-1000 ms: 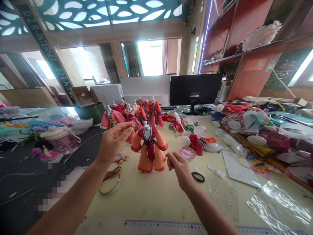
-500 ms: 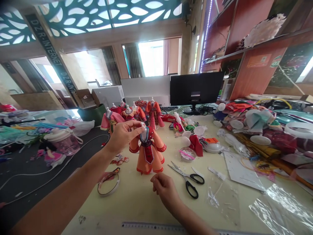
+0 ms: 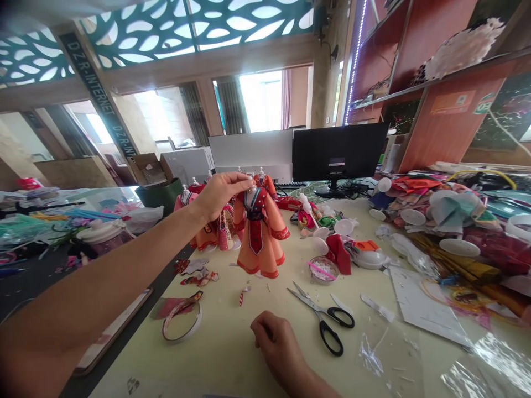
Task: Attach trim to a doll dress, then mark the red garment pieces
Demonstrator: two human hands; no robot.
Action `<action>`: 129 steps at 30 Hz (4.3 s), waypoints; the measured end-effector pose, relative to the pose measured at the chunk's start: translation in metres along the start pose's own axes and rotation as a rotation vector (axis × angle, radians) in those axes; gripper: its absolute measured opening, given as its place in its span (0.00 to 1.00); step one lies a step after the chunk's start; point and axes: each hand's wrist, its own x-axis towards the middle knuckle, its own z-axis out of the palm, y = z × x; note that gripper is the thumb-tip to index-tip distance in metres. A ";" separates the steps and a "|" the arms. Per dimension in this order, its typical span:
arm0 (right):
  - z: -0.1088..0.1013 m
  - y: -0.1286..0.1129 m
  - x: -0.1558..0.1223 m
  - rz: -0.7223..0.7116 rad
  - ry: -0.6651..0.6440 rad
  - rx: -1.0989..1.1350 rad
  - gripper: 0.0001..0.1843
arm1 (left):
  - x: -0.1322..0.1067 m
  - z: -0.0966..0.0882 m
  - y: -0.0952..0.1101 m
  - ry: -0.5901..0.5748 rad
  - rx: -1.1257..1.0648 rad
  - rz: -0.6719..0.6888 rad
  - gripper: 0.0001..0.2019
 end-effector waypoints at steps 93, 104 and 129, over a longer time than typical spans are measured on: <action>0.012 0.022 0.002 -0.341 -0.090 -0.500 0.08 | 0.129 -0.029 -0.118 0.129 0.280 0.099 0.06; 0.012 0.024 0.004 -0.374 -0.066 -0.490 0.08 | 0.140 -0.029 -0.124 0.128 0.273 0.076 0.05; 0.011 0.022 0.005 -0.412 -0.054 -0.524 0.08 | 0.142 -0.026 -0.120 0.060 0.215 0.061 0.08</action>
